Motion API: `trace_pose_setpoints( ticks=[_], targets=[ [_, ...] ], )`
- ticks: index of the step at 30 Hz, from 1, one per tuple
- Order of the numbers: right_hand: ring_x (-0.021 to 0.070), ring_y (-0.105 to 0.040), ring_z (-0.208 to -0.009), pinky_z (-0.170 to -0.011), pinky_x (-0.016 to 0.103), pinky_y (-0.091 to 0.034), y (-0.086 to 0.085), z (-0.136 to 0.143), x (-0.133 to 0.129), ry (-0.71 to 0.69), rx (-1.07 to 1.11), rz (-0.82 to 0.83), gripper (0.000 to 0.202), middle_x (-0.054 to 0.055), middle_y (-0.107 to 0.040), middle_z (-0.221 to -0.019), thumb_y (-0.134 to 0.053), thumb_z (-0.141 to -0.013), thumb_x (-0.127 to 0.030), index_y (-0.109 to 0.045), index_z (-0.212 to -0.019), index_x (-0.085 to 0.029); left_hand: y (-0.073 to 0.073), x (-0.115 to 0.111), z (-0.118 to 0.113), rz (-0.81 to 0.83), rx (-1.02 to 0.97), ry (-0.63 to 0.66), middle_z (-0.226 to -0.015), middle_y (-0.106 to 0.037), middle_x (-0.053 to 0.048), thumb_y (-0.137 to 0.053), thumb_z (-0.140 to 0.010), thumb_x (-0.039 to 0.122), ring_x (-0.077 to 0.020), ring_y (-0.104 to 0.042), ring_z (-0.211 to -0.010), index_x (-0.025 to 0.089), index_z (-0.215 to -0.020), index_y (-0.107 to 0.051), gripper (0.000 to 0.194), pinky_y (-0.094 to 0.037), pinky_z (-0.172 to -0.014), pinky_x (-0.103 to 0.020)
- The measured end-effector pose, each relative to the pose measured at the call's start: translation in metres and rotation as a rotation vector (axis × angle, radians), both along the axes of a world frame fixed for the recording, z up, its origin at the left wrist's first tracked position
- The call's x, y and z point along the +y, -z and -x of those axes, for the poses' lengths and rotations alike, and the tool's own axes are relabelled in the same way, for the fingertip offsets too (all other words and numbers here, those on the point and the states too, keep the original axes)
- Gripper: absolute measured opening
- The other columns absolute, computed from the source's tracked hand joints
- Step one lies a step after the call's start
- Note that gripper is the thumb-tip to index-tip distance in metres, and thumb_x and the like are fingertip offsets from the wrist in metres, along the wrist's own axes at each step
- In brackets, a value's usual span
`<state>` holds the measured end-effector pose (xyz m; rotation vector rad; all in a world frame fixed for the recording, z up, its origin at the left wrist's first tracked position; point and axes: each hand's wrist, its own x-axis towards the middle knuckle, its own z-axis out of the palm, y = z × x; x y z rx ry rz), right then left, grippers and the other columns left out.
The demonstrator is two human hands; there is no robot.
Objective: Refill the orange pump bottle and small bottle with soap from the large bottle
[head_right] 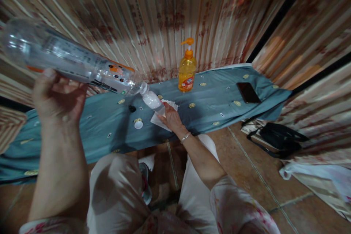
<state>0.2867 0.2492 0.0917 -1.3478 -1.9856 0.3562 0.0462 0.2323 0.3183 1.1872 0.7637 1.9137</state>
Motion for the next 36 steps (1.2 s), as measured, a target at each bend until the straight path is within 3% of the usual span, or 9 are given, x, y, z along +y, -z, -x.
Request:
trace_pose_setpoints(
  ticks=[13, 22, 36],
  targets=[
    [0.0332, -0.061, -0.123, -0.103, 0.048, -0.049, 0.0012, 0.001, -0.0002, 0.004, -0.001, -0.017, 0.069, 0.026, -0.06, -0.133, -0.059, -0.091, -0.048, -0.041, -0.143, -0.006, -0.0019, 0.0006, 0.0014, 0.017, 0.026, 0.011, -0.094, -0.068, 0.001, -0.084, -0.053, 0.033, -0.0203, -0.059, -0.115, 0.023, -0.078, -0.065, 0.033, -0.047, -0.106, -0.036],
    [0.0334, -0.06, -0.124, -0.104, 0.047, -0.048, -0.0025, 0.002, -0.0019, 0.018, -0.011, 0.006, 0.069, 0.027, -0.059, -0.134, -0.063, -0.089, -0.044, -0.043, -0.141, -0.003, -0.0038, 0.0014, -0.0008, 0.003, 0.017, 0.009, -0.091, -0.07, 0.003, -0.086, -0.051, 0.031, -0.0181, -0.063, -0.107, 0.026, -0.075, -0.067, 0.031, -0.049, -0.104, -0.034],
    [0.0335, -0.061, -0.122, -0.104, 0.048, -0.048, -0.0025, 0.0017, -0.0013, 0.011, -0.004, 0.013, 0.069, 0.027, -0.059, -0.134, -0.063, -0.089, -0.043, -0.041, -0.141, -0.004, -0.0069, -0.0005, -0.005, -0.022, -0.022, 0.031, -0.088, -0.067, 0.002, -0.087, -0.05, 0.027, -0.0147, -0.062, -0.096, 0.02, -0.076, -0.066, 0.034, -0.052, -0.089, -0.028]
  ],
)
